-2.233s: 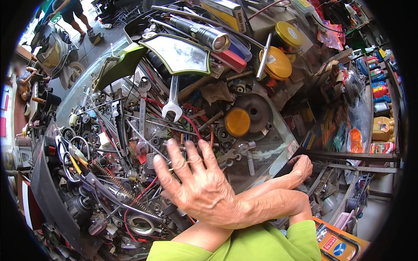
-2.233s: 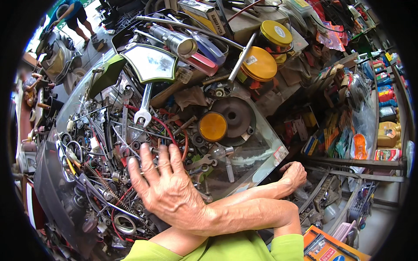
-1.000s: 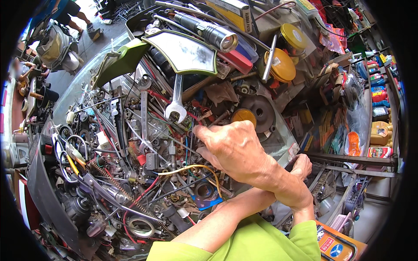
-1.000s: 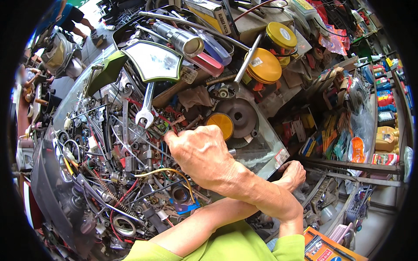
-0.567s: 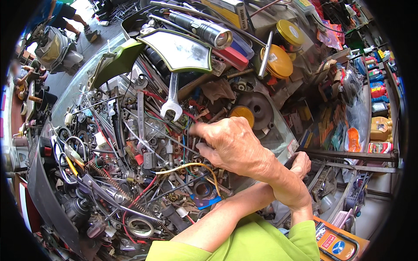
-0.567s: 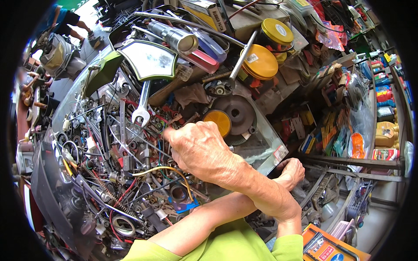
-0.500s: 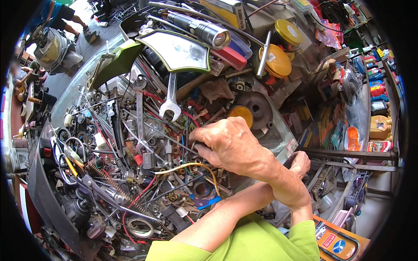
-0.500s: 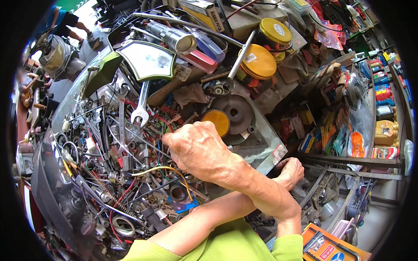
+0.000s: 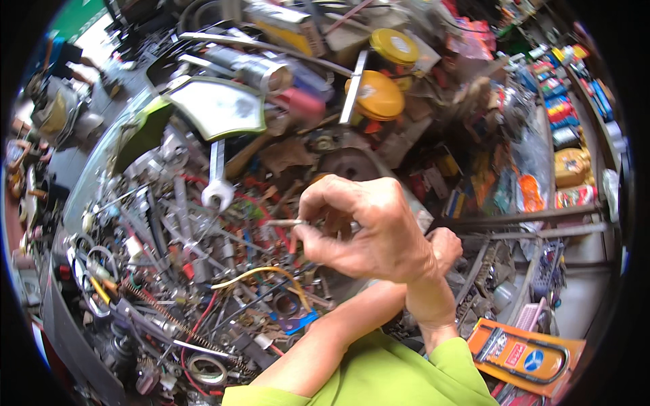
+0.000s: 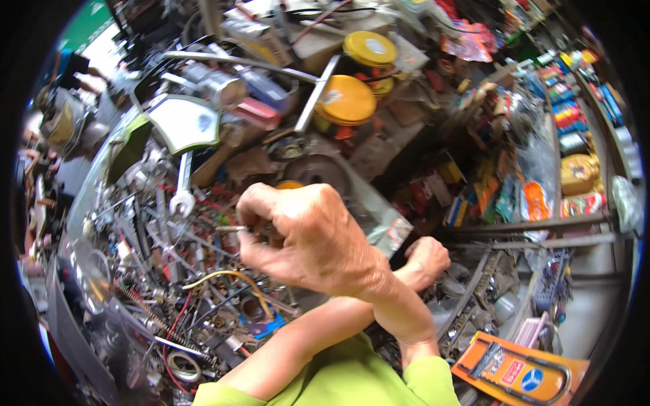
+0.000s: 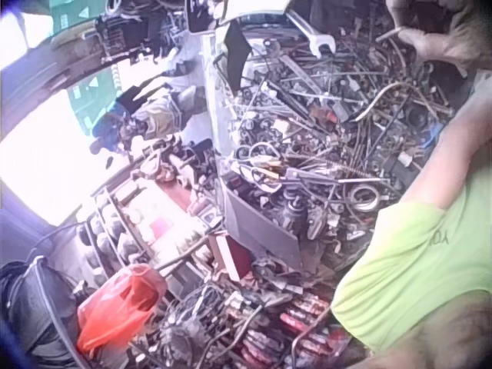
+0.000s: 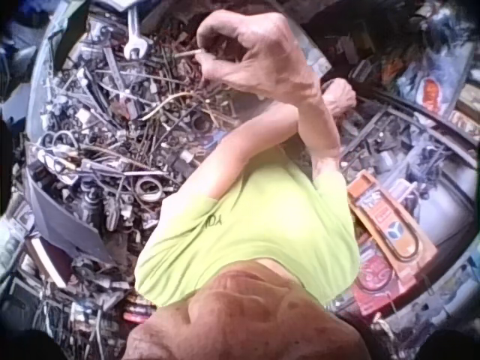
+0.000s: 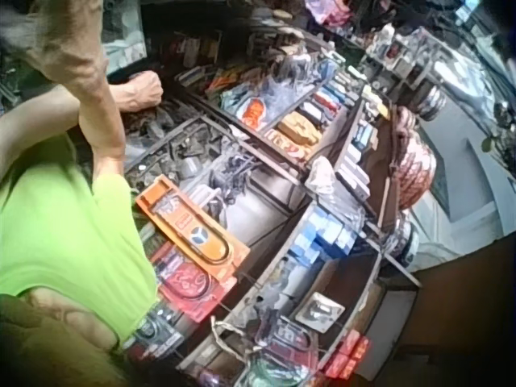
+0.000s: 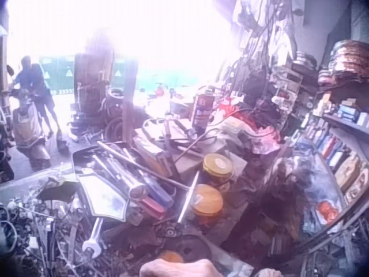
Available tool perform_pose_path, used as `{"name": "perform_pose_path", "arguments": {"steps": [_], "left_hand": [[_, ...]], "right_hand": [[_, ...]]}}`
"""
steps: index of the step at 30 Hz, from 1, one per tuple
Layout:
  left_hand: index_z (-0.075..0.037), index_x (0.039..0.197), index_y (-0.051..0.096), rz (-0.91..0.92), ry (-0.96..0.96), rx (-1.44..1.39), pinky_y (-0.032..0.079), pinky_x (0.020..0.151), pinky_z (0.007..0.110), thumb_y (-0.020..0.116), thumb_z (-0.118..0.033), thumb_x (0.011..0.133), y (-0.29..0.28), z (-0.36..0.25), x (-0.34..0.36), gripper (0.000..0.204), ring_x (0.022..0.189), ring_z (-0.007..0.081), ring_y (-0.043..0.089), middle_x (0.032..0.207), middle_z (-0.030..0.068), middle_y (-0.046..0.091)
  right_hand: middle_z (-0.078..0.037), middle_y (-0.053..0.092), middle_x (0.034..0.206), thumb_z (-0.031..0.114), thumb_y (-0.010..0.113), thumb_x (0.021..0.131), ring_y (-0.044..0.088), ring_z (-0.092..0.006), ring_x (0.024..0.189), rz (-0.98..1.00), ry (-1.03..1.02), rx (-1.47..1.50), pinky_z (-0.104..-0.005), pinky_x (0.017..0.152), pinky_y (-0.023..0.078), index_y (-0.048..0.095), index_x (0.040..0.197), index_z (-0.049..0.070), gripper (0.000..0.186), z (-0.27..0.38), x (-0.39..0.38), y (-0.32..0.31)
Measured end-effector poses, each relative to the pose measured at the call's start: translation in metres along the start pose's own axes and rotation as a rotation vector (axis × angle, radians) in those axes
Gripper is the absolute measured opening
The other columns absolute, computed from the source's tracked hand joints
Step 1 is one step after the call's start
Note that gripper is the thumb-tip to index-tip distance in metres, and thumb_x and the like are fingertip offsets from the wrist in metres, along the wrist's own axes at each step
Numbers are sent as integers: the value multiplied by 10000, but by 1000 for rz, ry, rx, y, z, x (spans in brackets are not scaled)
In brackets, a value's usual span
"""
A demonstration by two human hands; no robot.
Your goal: The person handles small motorcycle parts and tools on a cluttered workbench, using a screwdriver to manipulate a component and picking up various items from the bench and shelves. The person also briefly places a bare foot on the workbench while working.
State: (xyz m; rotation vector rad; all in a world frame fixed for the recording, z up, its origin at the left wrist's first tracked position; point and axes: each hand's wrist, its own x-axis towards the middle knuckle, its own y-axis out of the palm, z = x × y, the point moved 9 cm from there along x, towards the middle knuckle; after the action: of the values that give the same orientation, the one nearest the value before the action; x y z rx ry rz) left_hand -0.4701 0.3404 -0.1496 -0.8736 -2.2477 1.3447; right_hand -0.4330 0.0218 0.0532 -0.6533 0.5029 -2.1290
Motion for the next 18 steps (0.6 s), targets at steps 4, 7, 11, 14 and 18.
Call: {"name": "perform_pose_path", "arguments": {"steps": [4, 7, 11, 14, 18], "left_hand": [[-111, 818, 752, -167, -55, -281, 519, 613, 429, 737, -145, 729, -57, 25, 10, 96, 757, 274, 698, 820, 78, 728], [-56, 963, 681, -149, -33, -1195, 560, 632, 380, 726, -161, 832, -90, 37, 9, 173, 742, 240, 697, 897, 124, 721], [-29, 1074, 628, -152, -61, -2091, 537, 585, 248, 709, -155, 922, -114, 62, 5, 214, 703, 145, 689, 910, 107, 719], [-45, 1162, 624, -175, 42, -2350, 561, 627, 216, 658, -118, 961, -119, 66, 6, 216, 714, 107, 680, 956, 81, 729], [-11, 1263, 597, -141, 31, -2364, 539, 619, 237, 664, -129, 958, -115, 56, 7, 334, 706, 128, 683, 977, 118, 733]], "right_hand": [[-44, 706, 726, -8, 799, 691, 660, -96, 556, -274, -29, 1, -220, 503, 495, 687, 874, 29, 217, 34, -36, -66], [-93, 713, 726, -24, 757, 682, 640, -121, 519, -735, 29, -20, -226, 475, 488, 662, 863, 12, 208, 24, -116, -122], [-130, 728, 812, 14, 730, 834, 672, -124, 642, -1313, 231, 149, -218, 604, 546, 659, 945, -32, 140, -1, -214, -163], [-133, 733, 818, 68, 729, 891, 614, -63, 563, -1445, 334, 42, -195, 482, 492, 646, 1007, -35, 176, -18, -259, -183], [-89, 729, 828, 47, 751, 890, 596, -41, 583, -1517, 376, -35, -191, 495, 495, 656, 1023, -27, 179, -45, -278, -181]]}}
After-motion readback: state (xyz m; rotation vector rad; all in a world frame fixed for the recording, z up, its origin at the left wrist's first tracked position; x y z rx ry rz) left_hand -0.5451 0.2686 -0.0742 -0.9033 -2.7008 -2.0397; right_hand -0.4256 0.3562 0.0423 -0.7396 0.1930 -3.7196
